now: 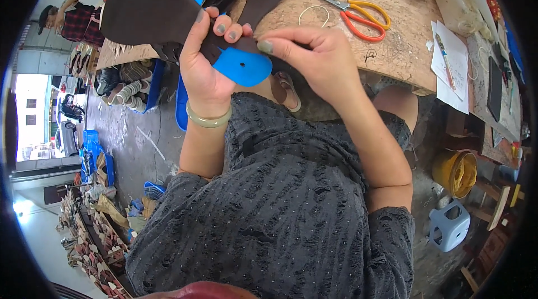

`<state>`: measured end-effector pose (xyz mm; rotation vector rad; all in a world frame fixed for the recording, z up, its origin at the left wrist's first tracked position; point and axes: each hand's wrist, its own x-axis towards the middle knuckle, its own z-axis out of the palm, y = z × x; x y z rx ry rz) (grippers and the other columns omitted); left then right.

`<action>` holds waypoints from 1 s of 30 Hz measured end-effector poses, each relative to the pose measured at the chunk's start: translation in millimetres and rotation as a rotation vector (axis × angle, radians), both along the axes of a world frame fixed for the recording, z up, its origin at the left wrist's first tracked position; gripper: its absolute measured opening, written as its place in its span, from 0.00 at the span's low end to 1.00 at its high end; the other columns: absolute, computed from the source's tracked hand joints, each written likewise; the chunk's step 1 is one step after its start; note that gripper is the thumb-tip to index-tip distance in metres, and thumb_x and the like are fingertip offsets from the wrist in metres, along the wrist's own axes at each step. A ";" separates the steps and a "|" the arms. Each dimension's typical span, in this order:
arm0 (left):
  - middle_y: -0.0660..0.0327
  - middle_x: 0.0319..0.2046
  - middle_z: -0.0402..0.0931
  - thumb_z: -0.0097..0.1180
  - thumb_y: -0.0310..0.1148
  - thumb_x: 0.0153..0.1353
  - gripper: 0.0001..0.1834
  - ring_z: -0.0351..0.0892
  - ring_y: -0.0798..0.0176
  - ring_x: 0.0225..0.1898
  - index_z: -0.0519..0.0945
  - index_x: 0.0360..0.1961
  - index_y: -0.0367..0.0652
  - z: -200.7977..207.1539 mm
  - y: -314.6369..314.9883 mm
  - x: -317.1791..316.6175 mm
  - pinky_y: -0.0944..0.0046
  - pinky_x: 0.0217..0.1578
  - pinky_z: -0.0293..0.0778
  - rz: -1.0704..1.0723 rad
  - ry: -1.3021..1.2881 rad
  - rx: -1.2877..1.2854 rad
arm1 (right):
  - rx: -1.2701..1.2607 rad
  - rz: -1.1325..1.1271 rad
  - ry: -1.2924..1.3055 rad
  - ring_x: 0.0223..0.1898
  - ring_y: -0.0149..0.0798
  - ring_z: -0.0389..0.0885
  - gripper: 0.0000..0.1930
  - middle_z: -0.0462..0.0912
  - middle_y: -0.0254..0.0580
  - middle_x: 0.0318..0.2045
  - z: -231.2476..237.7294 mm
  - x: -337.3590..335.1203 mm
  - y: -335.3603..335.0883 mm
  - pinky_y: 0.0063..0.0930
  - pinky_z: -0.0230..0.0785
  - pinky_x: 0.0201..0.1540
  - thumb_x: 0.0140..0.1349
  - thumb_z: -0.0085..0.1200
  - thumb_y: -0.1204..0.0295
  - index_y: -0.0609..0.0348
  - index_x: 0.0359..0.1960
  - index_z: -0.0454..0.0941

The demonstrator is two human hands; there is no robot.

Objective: Manually assembling and inspecting shoe sole components at a workbench.

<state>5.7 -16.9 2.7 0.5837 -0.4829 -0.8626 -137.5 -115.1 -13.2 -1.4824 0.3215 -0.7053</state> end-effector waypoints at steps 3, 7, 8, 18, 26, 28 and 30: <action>0.62 0.23 0.69 0.50 0.36 0.65 0.10 0.72 0.63 0.27 0.72 0.38 0.40 3.6 3.3 -1.5 0.55 0.41 0.73 0.008 0.014 -0.039 | -0.058 -0.040 -0.041 0.33 0.23 0.80 0.09 0.85 0.37 0.32 -10.6 4.2 10.5 0.17 0.72 0.37 0.58 0.60 0.72 0.64 0.37 0.84; 0.63 0.23 0.68 0.50 0.37 0.65 0.10 0.72 0.63 0.27 0.71 0.38 0.41 4.3 6.8 -1.2 0.55 0.40 0.74 0.015 -0.001 -0.040 | -0.030 -0.073 -0.075 0.30 0.23 0.78 0.09 0.84 0.36 0.30 -15.6 5.0 18.0 0.16 0.69 0.33 0.58 0.60 0.73 0.64 0.37 0.84; 0.63 0.23 0.68 0.50 0.37 0.65 0.10 0.72 0.63 0.27 0.71 0.38 0.41 5.1 7.6 -1.4 0.55 0.40 0.74 0.016 -0.002 -0.039 | 0.032 -0.074 -0.047 0.28 0.22 0.78 0.08 0.84 0.36 0.29 -14.6 4.0 19.3 0.16 0.69 0.31 0.58 0.60 0.73 0.64 0.37 0.84; 0.63 0.22 0.68 0.50 0.37 0.65 0.11 0.72 0.63 0.26 0.71 0.38 0.40 14.5 14.4 -2.4 0.56 0.36 0.74 0.058 -0.025 -0.020 | 0.065 -0.036 -0.076 0.22 0.21 0.76 0.07 0.82 0.34 0.25 -10.0 8.5 26.3 0.15 0.65 0.23 0.58 0.59 0.75 0.64 0.36 0.84; 0.63 0.24 0.69 0.49 0.39 0.66 0.10 0.71 0.64 0.26 0.73 0.39 0.43 9.4 12.9 -2.2 0.57 0.36 0.73 0.109 -0.115 0.041 | 0.044 0.003 0.042 0.26 0.22 0.77 0.08 0.83 0.35 0.27 -9.5 13.6 20.9 0.17 0.69 0.29 0.59 0.59 0.73 0.65 0.37 0.83; 0.63 0.24 0.70 0.50 0.39 0.66 0.11 0.71 0.64 0.27 0.72 0.40 0.43 5.3 9.8 -2.8 0.57 0.36 0.73 0.109 -0.132 0.042 | -0.052 0.019 0.032 0.26 0.23 0.77 0.09 0.83 0.36 0.27 -5.4 14.2 14.3 0.18 0.69 0.29 0.59 0.58 0.72 0.65 0.37 0.83; 0.59 0.29 0.75 0.50 0.41 0.66 0.15 0.76 0.62 0.32 0.73 0.44 0.41 -1.6 5.3 -3.4 0.55 0.41 0.74 0.115 -0.124 0.018 | -0.147 0.027 0.022 0.26 0.23 0.77 0.09 0.83 0.38 0.27 -1.0 12.2 4.6 0.19 0.69 0.29 0.59 0.58 0.72 0.65 0.37 0.83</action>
